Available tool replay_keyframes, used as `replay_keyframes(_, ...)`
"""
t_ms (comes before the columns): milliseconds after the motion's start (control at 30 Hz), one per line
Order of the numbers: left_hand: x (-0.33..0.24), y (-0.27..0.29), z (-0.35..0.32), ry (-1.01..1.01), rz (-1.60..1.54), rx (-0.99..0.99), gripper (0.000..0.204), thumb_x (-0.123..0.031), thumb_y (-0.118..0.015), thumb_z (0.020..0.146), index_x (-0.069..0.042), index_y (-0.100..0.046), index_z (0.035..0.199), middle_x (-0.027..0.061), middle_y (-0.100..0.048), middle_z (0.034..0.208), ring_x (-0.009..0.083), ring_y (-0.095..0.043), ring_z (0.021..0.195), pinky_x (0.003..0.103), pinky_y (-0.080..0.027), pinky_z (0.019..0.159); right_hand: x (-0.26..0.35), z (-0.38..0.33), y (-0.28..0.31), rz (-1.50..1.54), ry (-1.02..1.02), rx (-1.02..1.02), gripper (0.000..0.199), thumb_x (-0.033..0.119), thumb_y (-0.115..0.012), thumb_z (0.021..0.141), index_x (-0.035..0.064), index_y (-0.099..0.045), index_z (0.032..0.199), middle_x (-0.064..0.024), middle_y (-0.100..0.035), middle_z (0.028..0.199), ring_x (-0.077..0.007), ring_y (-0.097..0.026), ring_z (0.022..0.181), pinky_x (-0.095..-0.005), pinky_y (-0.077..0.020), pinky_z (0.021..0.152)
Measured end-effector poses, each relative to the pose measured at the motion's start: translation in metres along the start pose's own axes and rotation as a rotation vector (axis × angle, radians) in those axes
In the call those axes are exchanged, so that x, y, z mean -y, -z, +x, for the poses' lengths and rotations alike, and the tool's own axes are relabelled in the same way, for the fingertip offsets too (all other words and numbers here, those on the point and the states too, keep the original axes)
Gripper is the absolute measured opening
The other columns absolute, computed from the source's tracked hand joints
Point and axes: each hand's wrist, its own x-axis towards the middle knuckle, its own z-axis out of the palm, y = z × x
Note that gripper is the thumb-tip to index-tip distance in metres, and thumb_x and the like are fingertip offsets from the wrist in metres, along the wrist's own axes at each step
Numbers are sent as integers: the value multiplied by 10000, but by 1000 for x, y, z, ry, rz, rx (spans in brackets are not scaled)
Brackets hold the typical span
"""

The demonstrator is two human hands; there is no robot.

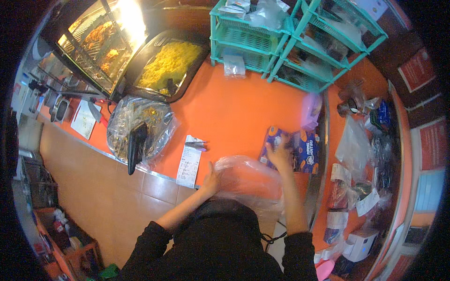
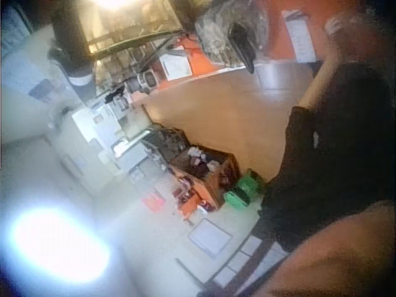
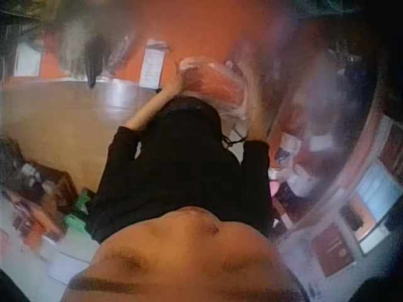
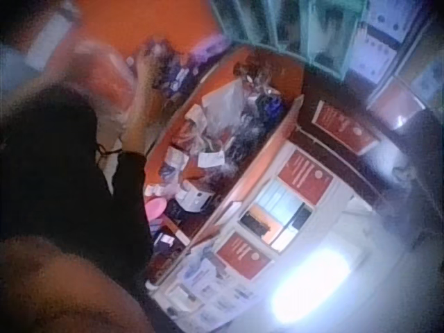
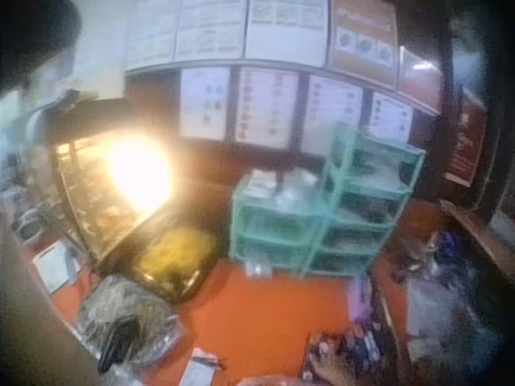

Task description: The person retrieves fried chicken from a heated display case using tongs, places it on a cutting board, and cuts it into smaller pieces. The pieces are then placed into a box, which is put into a plastic bag along with a side item. The person ties the bag and places it on the counter.

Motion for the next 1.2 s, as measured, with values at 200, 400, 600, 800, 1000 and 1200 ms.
replay_keyframes(200,-50,64,21,357,-492,7,457,-149,-527,917,-145,-506,1373,348,-408,1385,474,-592,1085,521,-505,913,50,32,-44,-209,110,-152,1058,311,-805,651,273,-199,1516,-408,-325,1399,-563,-399,1264,-616,-394,1009)
replay_keyframes(400,-46,61,49,239,-138,-306,687,-205,-542,939,-90,-161,1499,357,-588,1092,527,-609,909,565,-498,843,91,71,-18,81,568,-141,1004,239,-829,585,231,-353,1469,-251,-477,1328,-447,-491,1156,-517,-427,984)
replay_keyframes(600,-5,28,77,478,-343,-223,444,-233,-513,969,-51,-413,1361,295,-528,1243,456,-544,1123,528,-408,993,117,-26,61,452,1001,419,1000,267,-868,599,216,-363,1461,-224,-427,1357,-413,-449,1227,-471,-385,1057)
replay_keyframes(800,-24,59,84,94,-361,-188,400,-224,-555,931,-47,-515,1288,211,-591,1183,346,-579,1111,480,-410,992,48,-56,-10,-68,1093,329,998,290,-867,553,321,-418,1443,-179,-396,1407,-417,-386,1315,-532,-329,1091)
replay_keyframes(1000,-22,67,72,-170,0,-164,582,-333,-693,809,-58,-508,1287,187,-568,1232,342,-539,1168,529,-335,1047,29,-58,-36,-228,1167,228,946,356,-827,572,410,-443,1435,-190,-432,1354,-399,-397,1280,-577,-323,1015)
replay_keyframes(1200,-53,106,84,-182,47,41,695,-399,-790,706,-25,-561,1244,176,-554,1261,358,-487,1242,513,-334,1072,82,-17,31,-342,961,686,684,612,-696,795,264,-550,1365,-204,-568,1312,-406,-546,1196,-531,-448,955)
